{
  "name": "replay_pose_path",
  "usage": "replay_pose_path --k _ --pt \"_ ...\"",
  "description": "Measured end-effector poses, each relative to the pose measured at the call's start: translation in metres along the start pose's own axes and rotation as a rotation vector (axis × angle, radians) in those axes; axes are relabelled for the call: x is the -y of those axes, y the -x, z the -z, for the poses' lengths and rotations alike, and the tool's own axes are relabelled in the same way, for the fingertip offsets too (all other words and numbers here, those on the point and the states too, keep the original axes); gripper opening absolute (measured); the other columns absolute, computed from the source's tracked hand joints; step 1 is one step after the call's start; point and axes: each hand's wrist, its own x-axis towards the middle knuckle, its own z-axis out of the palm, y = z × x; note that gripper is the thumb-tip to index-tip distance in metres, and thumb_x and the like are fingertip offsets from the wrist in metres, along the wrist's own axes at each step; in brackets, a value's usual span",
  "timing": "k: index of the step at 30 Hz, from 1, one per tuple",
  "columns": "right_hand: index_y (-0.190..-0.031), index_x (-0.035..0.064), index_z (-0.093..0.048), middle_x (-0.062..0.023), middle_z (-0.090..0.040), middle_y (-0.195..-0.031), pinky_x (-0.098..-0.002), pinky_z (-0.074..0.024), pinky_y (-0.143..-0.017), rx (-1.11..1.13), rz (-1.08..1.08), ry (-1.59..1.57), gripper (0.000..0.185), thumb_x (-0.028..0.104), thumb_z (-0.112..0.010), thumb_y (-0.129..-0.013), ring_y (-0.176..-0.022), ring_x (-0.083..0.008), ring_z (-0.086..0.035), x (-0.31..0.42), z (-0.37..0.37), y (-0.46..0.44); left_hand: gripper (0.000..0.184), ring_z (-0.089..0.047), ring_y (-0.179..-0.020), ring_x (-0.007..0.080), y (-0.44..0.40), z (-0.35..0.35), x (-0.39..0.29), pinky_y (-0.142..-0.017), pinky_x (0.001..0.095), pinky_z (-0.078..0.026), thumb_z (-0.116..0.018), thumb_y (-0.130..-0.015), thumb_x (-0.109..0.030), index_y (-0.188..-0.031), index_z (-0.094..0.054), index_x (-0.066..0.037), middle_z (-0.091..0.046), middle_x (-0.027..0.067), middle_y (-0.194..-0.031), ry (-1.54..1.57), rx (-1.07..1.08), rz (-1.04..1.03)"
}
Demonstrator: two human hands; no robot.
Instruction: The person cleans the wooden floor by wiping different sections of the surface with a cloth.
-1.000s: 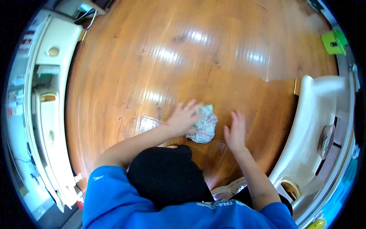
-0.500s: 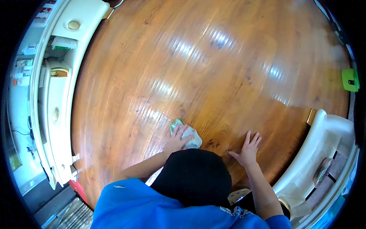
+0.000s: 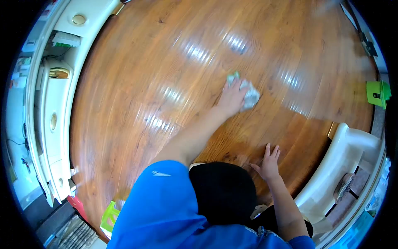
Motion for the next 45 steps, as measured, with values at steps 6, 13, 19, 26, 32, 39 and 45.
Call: replay_pose_path --k 6,13,19,26,32,39,45 --pt "-0.141 -0.0140 -0.011 -0.0459 -0.008 -0.142 -0.0532 -0.0221 -0.111 -0.001 -0.082 -0.043 0.116 0.040 -0.082 -0.067 -0.133 -0.0601 -0.013 0.017 -0.020 -0.013 0.060 -0.029 -0.139 0.0345 0.193 0.058 -0.023 -0.107 0.0526 -0.026 -0.075 -0.067 -0.018 -0.123 -0.053 -0.015 -0.039 0.0147 -0.144 0.052 0.291 -0.004" --pt "-0.135 -0.0242 -0.007 -0.0508 -0.007 -0.138 -0.0612 -0.0098 -0.111 0.058 -0.066 0.112 0.132 0.051 -0.083 -0.059 -0.131 -0.0639 -0.004 0.033 -0.014 -0.018 0.063 -0.030 -0.139 0.0336 0.178 0.048 -0.002 -0.109 0.0522 -0.025 -0.076 -0.065 -0.015 -0.124 -0.053 -0.015 -0.036 0.0139 -0.146 0.037 0.263 0.066" --pt "-0.136 -0.0228 -0.006 -0.0489 -0.006 -0.140 -0.0609 -0.0112 -0.111 0.112 -0.079 0.170 0.131 0.054 -0.081 -0.061 -0.132 -0.0631 -0.004 0.025 -0.013 -0.019 0.059 -0.036 -0.133 0.0355 -0.009 0.023 0.046 -0.106 0.0505 -0.030 -0.072 -0.069 -0.013 -0.125 -0.052 -0.014 -0.044 0.0126 -0.137 -0.013 -0.014 -0.002" --pt "-0.137 -0.0216 -0.009 -0.0481 -0.006 -0.140 -0.0616 -0.0137 -0.110 0.060 -0.029 0.058 0.128 0.053 -0.081 -0.062 -0.131 -0.0633 -0.007 0.020 -0.009 -0.010 0.060 -0.032 -0.134 0.0384 0.066 0.035 0.005 -0.104 0.0555 -0.029 -0.074 -0.065 -0.014 -0.122 -0.054 -0.013 -0.038 0.0147 -0.143 -0.024 0.096 -0.014" --pt "-0.136 -0.0219 -0.013 -0.0469 -0.012 -0.140 -0.0642 -0.0120 -0.109 0.041 0.047 0.142 0.126 0.052 -0.082 -0.062 -0.130 -0.0638 -0.010 0.019 -0.011 -0.010 0.068 -0.023 -0.141 0.0387 0.259 0.089 0.000 -0.108 0.0567 -0.023 -0.077 -0.067 -0.019 -0.128 -0.047 -0.017 -0.031 0.0151 -0.149 0.049 0.392 0.089" --pt "-0.136 -0.0225 -0.011 -0.0490 -0.012 -0.138 -0.0626 -0.0147 -0.109 0.022 -0.060 0.149 0.132 0.054 -0.083 -0.057 -0.129 -0.0641 -0.013 0.028 -0.022 -0.011 0.061 -0.030 -0.135 0.0410 0.125 0.074 0.020 -0.107 0.0562 -0.027 -0.071 -0.074 -0.020 -0.130 -0.047 -0.015 -0.037 0.0167 -0.141 -0.108 0.106 0.163" --pt "-0.137 -0.0213 -0.011 -0.0474 -0.010 -0.140 -0.0627 -0.0153 -0.109 0.009 -0.066 0.137 0.129 0.051 -0.084 -0.059 -0.130 -0.0636 -0.011 0.023 -0.018 -0.014 0.053 -0.028 -0.134 0.0451 -0.029 0.046 0.048 -0.105 0.0566 -0.028 -0.064 -0.080 -0.021 -0.129 -0.046 -0.011 -0.033 0.0208 -0.143 -0.132 0.016 0.273"
